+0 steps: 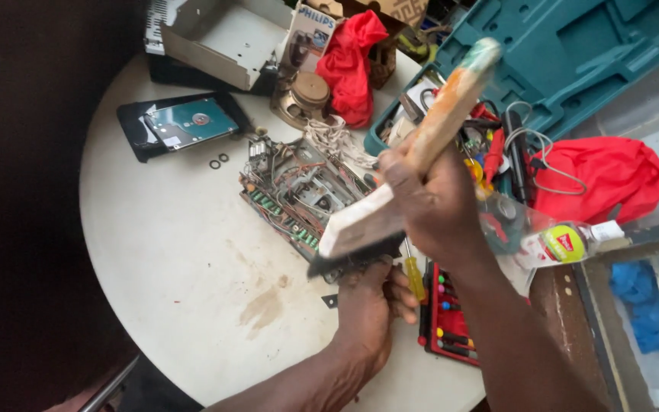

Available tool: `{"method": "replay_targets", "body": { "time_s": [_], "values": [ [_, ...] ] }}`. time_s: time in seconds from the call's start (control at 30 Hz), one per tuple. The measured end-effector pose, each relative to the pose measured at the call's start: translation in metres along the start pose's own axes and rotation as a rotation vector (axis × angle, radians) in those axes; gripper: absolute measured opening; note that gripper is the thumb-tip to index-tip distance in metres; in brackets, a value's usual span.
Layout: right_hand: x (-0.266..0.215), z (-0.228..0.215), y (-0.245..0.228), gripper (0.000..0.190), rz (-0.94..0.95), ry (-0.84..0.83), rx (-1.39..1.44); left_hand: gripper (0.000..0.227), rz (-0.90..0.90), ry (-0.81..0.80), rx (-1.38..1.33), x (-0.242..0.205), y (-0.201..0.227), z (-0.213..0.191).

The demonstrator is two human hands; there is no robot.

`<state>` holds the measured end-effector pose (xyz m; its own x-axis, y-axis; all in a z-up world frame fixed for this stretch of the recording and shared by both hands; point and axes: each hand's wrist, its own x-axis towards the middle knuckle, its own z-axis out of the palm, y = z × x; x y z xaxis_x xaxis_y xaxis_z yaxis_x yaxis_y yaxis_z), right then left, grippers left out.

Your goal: The person cleans a disassembled electronic device on a workbench using a brush and a cloth. They wipe the internal components and circuit board, then use a small tool to adjust or inspect parts.

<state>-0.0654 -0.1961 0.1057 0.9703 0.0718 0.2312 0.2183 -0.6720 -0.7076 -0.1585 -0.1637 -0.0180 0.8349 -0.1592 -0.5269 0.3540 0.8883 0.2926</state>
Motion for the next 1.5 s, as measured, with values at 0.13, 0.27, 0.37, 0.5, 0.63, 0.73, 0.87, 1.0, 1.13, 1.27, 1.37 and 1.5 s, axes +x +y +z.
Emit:
{"method": "replay_targets", "body": {
  "time_s": [0.13, 0.27, 0.37, 0.5, 0.63, 0.73, 0.87, 1.0, 1.13, 1.27, 1.37, 1.5],
  "values": [
    [0.014, -0.023, -0.001, 0.061, -0.011, 0.039, -0.301, 0.033, -0.008, 0.007, -0.039, -0.008, 0.008, 0.001],
    [0.008, -0.034, 0.002, 0.045, -0.227, 0.223, -0.557, 0.037, -0.031, -0.013, -0.021, -0.009, 0.01, 0.001],
    [-0.009, -0.014, -0.019, 0.044, 0.12, 0.06, -0.165, 0.029, 0.042, -0.024, -0.012, -0.007, 0.005, 0.001],
    [-0.016, -0.018, -0.044, 0.047, 0.008, -0.023, -0.161, 0.028, 0.045, -0.029, -0.033, -0.005, 0.004, -0.004],
    [-0.003, -0.055, -0.003, 0.057, -0.208, 0.169, -0.538, 0.044, 0.01, -0.066, 0.085, -0.014, 0.014, -0.001],
    [-0.004, -0.043, 0.024, 0.023, -0.316, 0.318, -0.411, 0.035, 0.049, -0.07, 0.025, -0.011, 0.012, 0.0],
    [-0.023, -0.014, 0.001, 0.013, -0.147, 0.069, 0.17, 0.04, 0.037, -0.012, 0.046, -0.003, 0.005, -0.003],
    [-0.006, -0.045, 0.03, 0.018, -0.271, 0.193, -0.119, 0.023, 0.068, -0.049, -0.009, -0.004, 0.007, -0.003],
    [-0.005, -0.061, 0.022, 0.027, -0.387, 0.314, -0.478, 0.034, 0.074, -0.065, 0.016, -0.011, 0.012, -0.001],
    [-0.011, -0.012, 0.021, 0.022, -0.207, 0.016, -0.155, 0.02, 0.096, -0.064, -0.056, -0.004, 0.006, 0.0],
    [-0.009, -0.009, 0.034, 0.025, -0.282, 0.017, 0.29, 0.04, 0.049, -0.021, 0.041, -0.008, 0.011, -0.003],
    [0.0, -0.047, 0.019, 0.034, -0.212, 0.185, -0.454, 0.038, 0.061, -0.089, 0.065, -0.012, 0.012, -0.001]
  ]
}}
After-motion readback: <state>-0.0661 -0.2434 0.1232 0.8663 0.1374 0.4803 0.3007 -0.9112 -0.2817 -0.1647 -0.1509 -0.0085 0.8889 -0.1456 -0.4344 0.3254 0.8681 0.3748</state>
